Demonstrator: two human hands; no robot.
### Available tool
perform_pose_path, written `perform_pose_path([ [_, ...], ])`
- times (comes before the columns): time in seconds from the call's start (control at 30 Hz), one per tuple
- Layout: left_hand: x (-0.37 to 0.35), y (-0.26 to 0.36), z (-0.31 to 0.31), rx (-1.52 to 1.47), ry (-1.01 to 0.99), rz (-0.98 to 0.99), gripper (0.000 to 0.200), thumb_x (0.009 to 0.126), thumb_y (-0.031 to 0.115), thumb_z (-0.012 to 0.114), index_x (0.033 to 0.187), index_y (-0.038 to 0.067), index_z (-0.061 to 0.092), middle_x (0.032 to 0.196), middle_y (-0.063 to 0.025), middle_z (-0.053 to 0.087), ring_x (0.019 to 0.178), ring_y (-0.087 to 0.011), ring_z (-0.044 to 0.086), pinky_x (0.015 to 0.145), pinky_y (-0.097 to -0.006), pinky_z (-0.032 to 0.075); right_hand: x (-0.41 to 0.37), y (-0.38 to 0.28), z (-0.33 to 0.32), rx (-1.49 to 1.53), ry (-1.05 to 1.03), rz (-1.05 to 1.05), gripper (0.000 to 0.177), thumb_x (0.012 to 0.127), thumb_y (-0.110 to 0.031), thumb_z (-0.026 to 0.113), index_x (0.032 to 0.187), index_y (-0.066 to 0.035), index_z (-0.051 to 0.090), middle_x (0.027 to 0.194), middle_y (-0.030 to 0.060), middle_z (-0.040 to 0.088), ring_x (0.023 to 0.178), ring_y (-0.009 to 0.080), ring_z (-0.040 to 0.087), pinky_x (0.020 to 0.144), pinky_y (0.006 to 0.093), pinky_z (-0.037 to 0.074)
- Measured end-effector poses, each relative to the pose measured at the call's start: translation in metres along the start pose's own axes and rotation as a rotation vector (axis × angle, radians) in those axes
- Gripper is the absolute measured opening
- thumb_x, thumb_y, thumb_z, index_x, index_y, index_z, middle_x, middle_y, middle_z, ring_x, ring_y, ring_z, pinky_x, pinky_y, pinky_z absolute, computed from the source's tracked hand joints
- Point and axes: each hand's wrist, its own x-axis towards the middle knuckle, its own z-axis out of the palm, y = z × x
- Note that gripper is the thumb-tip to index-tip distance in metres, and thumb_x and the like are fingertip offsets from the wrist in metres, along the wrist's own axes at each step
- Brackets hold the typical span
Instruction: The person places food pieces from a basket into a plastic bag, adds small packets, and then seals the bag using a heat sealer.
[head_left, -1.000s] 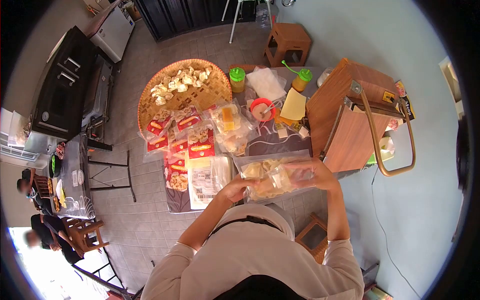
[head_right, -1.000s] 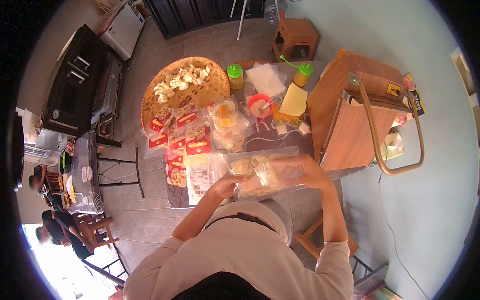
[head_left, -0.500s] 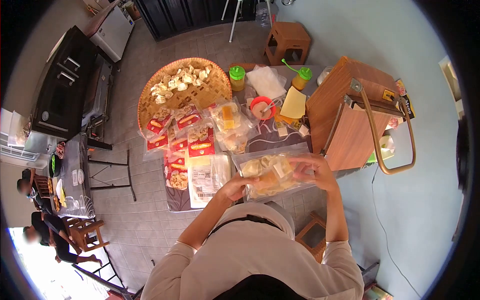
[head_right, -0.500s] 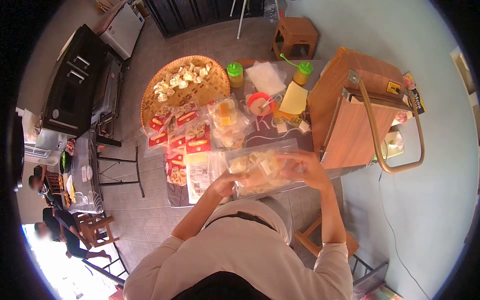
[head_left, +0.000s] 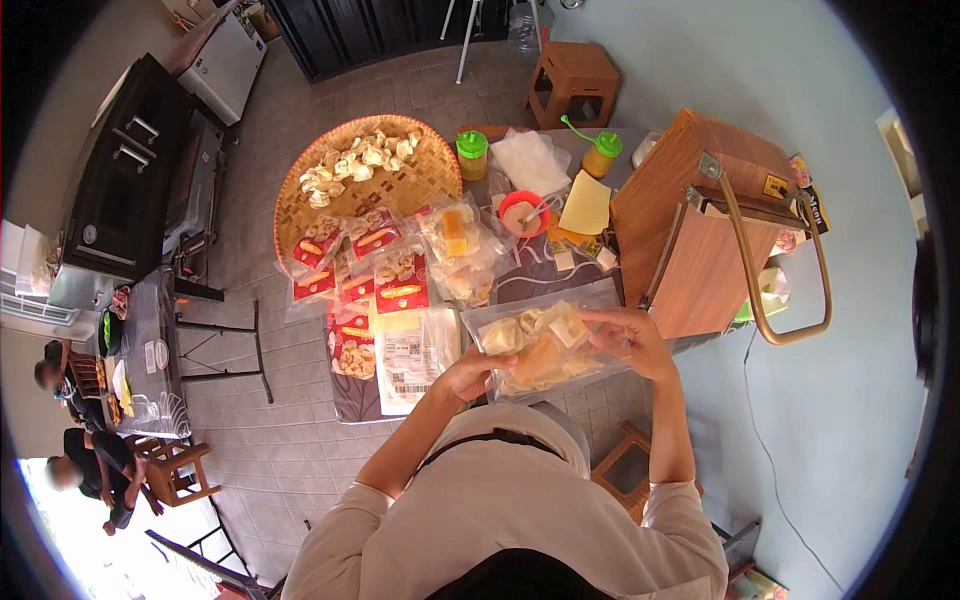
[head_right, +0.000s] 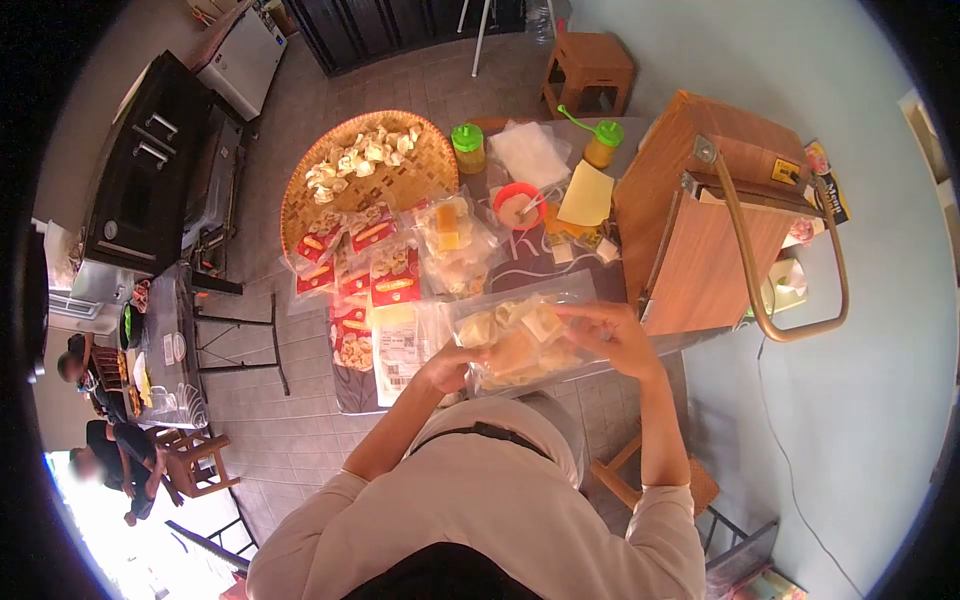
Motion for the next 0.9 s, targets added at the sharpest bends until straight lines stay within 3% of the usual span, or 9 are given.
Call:
perform_pose_path([
  [0.3,-0.005,0.003,0.001,0.006,-0.002,0.007,0.065,0.069,0.002,0.065,0.124,0.003,0.031,0.118,-0.0089,0.046,0.108,-0.0192,0.047,0.089,-0.0324,0.039,0.002,0.010,0.000,0.043,0.012,0.093,0.030,0.074,-0.007,0.063,0.104,-0.001,0.058,0.087,0.0056,0.061,0.069,0.0087,0.057,0.058,0.0200,0.044],
  [0.47,-0.007,0.000,0.000,0.005,0.012,0.036,0.064,0.070,0.000,0.064,0.124,0.003,0.030,0.118,-0.0096,0.046,0.108,-0.0200,0.047,0.089,-0.0318,0.040,0.003,0.007,0.003,0.015,0.031,0.038,0.028,0.075,-0.006,0.061,0.102,0.000,0.058,0.085,0.0060,0.061,0.067,0.0088,0.057,0.060,0.0206,0.045],
  [0.53,-0.007,0.000,0.000,0.001,0.047,0.029,0.066,0.066,0.003,0.066,0.123,0.007,0.035,0.114,-0.0081,0.049,0.106,-0.0211,0.047,0.088,-0.0354,0.040,0.003,0.002,0.004,0.022,0.028,0.039,0.027,0.076,-0.005,0.061,0.102,0.000,0.059,0.084,0.0059,0.061,0.066,0.0089,0.056,0.060,0.0208,0.045],
  [0.83,-0.004,0.001,-0.001,0.071,0.064,0.038,0.069,0.065,0.003,0.067,0.124,0.006,0.033,0.115,-0.0080,0.048,0.107,-0.0204,0.046,0.090,-0.0338,0.036,0.003,-0.002,0.003,0.004,0.062,0.043,0.023,0.076,-0.005,0.060,0.099,-0.001,0.061,0.077,0.0048,0.061,0.062,0.0074,0.055,0.055,0.0204,0.044],
  [0.9,-0.006,0.002,0.001,0.052,0.039,0.050,0.067,0.067,0.002,0.067,0.124,0.005,0.033,0.116,-0.0083,0.048,0.107,-0.0200,0.047,0.090,-0.0326,0.038,0.003,-0.003,0.001,-0.145,0.006,0.013,0.024,0.075,-0.001,0.060,0.099,-0.001,0.060,0.082,0.0085,0.062,0.060,0.0107,0.057,0.053,0.0202,0.046],
])
